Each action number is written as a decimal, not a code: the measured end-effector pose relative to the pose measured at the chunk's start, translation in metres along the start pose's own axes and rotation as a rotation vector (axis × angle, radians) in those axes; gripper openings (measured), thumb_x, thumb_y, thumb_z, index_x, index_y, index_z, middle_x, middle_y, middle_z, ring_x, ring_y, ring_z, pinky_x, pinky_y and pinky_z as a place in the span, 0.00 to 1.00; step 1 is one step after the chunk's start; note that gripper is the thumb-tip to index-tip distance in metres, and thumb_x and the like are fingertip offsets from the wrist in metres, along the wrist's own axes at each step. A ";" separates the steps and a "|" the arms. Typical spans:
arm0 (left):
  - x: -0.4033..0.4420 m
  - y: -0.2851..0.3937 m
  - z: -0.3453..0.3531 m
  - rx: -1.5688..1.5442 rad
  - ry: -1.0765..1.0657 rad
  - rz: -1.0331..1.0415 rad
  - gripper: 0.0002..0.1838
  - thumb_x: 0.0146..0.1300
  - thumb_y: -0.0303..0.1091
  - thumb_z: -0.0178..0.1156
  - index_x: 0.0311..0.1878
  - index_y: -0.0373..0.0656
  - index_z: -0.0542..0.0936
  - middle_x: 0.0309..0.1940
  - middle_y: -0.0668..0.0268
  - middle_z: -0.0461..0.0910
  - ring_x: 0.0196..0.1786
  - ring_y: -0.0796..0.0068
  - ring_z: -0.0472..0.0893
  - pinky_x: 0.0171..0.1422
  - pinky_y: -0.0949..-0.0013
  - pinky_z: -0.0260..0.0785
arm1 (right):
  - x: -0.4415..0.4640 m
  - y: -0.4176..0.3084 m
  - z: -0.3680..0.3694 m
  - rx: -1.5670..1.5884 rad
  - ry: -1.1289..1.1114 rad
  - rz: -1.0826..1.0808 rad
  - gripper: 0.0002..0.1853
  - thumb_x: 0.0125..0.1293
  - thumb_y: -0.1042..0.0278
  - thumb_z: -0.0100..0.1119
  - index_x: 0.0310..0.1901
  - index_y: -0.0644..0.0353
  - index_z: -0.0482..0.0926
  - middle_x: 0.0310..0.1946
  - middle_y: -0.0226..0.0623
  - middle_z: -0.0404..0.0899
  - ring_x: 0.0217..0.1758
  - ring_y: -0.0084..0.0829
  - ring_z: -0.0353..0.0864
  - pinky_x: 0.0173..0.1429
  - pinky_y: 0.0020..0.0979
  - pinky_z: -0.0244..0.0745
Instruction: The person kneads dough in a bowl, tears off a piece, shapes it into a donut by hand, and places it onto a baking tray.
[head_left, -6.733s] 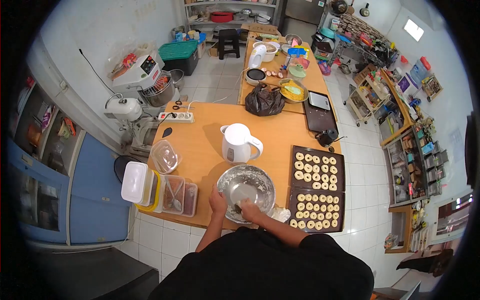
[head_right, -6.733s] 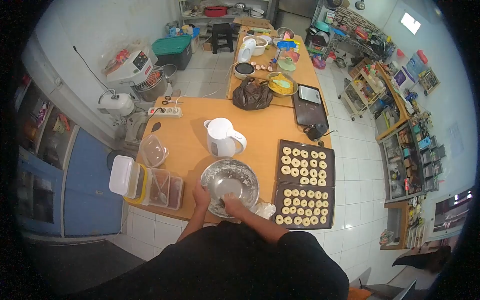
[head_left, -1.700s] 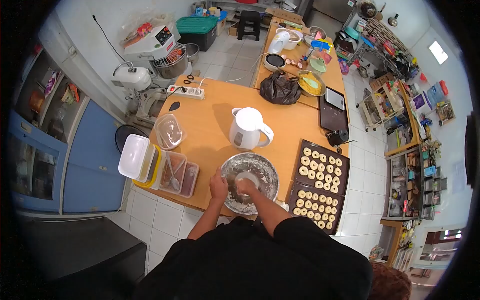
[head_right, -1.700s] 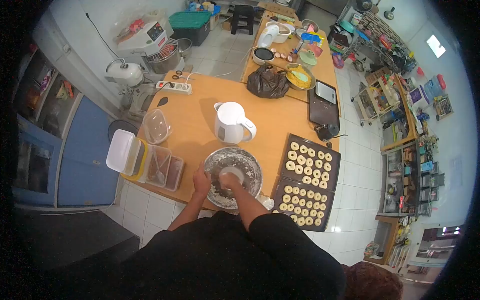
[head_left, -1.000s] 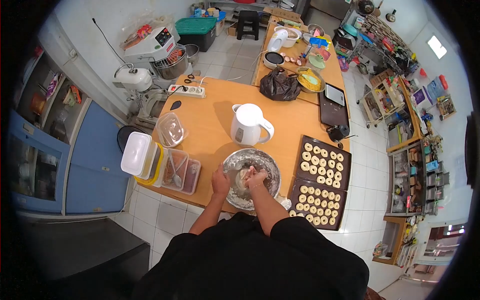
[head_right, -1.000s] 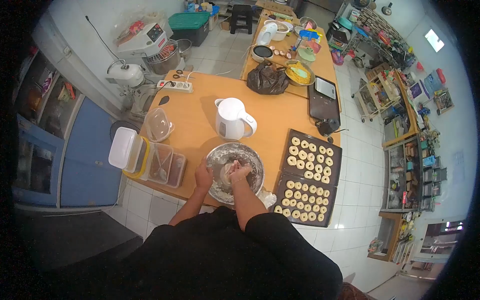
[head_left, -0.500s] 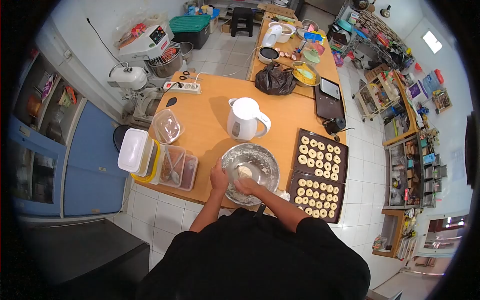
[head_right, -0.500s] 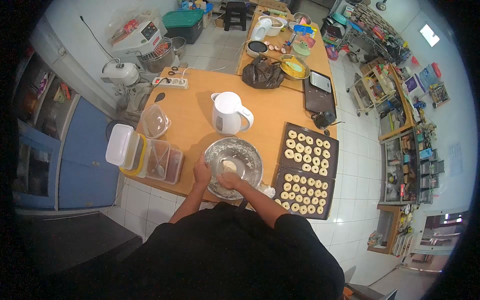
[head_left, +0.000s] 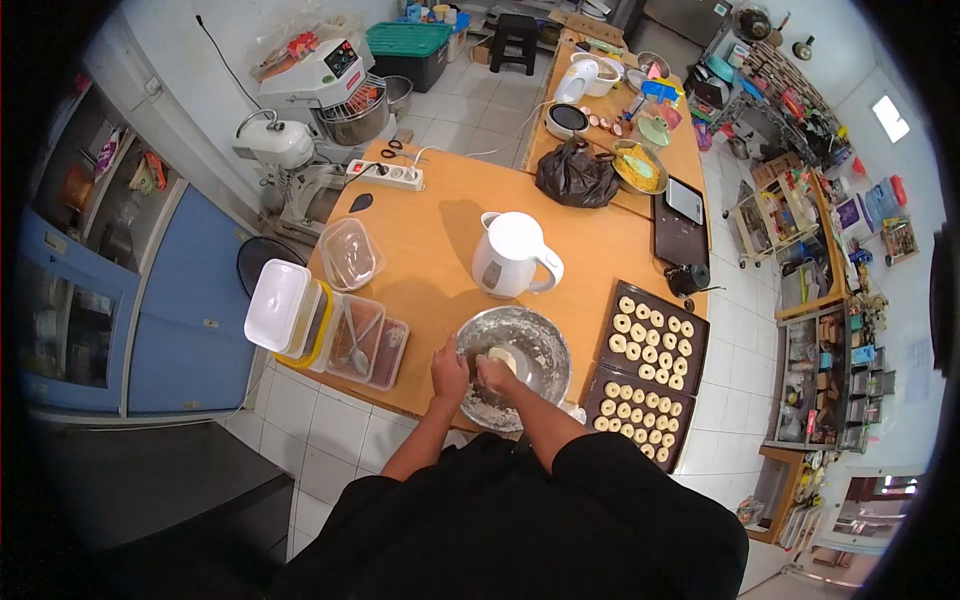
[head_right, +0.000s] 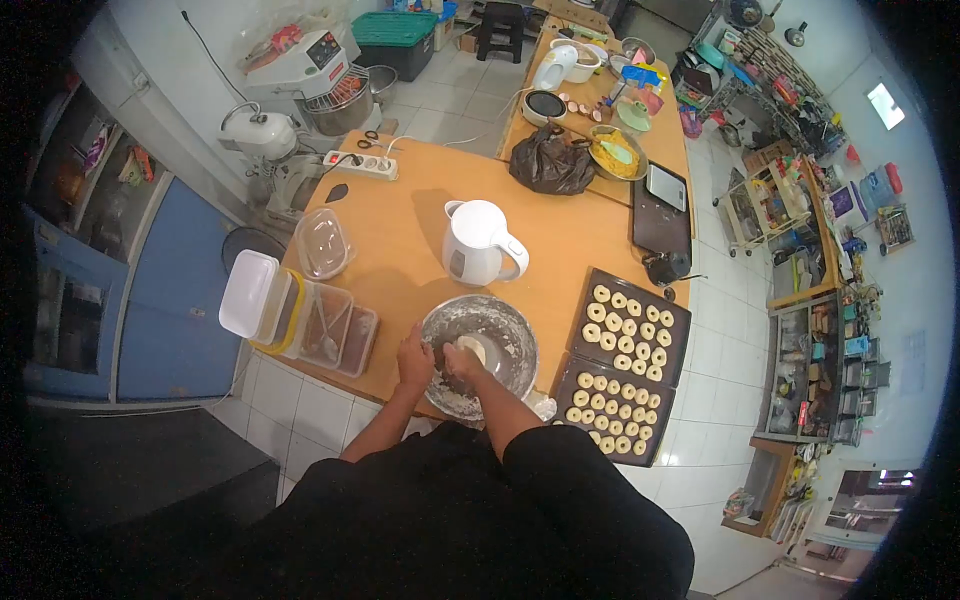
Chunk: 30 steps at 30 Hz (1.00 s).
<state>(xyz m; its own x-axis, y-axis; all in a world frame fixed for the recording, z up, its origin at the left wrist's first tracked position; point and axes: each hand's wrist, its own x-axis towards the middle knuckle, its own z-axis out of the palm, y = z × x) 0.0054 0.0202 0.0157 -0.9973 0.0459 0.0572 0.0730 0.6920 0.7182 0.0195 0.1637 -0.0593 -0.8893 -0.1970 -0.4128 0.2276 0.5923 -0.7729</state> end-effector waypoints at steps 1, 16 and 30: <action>0.002 -0.001 0.001 0.000 -0.002 0.000 0.29 0.55 0.24 0.59 0.63 0.39 0.71 0.37 0.44 0.78 0.42 0.44 0.76 0.49 0.49 0.69 | 0.005 0.008 0.003 0.139 0.064 -0.004 0.23 0.70 0.54 0.38 0.24 0.62 0.70 0.22 0.50 0.78 0.30 0.47 0.81 0.37 0.44 0.74; 0.002 0.003 -0.003 0.049 -0.043 -0.009 0.26 0.56 0.23 0.57 0.61 0.36 0.72 0.38 0.46 0.80 0.43 0.45 0.77 0.50 0.49 0.69 | 0.015 -0.006 -0.037 2.153 0.113 0.518 0.16 0.55 0.53 0.49 0.19 0.56 0.68 0.07 0.24 0.52 0.09 0.23 0.51 0.17 0.29 0.50; -0.006 -0.005 0.001 -0.025 -0.019 0.060 0.27 0.55 0.23 0.58 0.61 0.36 0.71 0.38 0.45 0.79 0.44 0.43 0.77 0.49 0.48 0.69 | -0.053 -0.007 -0.026 0.124 -0.401 -0.385 0.18 0.66 0.56 0.46 0.38 0.60 0.82 0.28 0.41 0.82 0.31 0.32 0.82 0.35 0.32 0.73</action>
<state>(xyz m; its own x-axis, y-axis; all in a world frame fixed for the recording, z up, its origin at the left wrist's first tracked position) 0.0108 0.0168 0.0108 -0.9911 0.1005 0.0873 0.1323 0.6696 0.7308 0.0543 0.1903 -0.0196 -0.7027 -0.6759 -0.2221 -0.0170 0.3280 -0.9445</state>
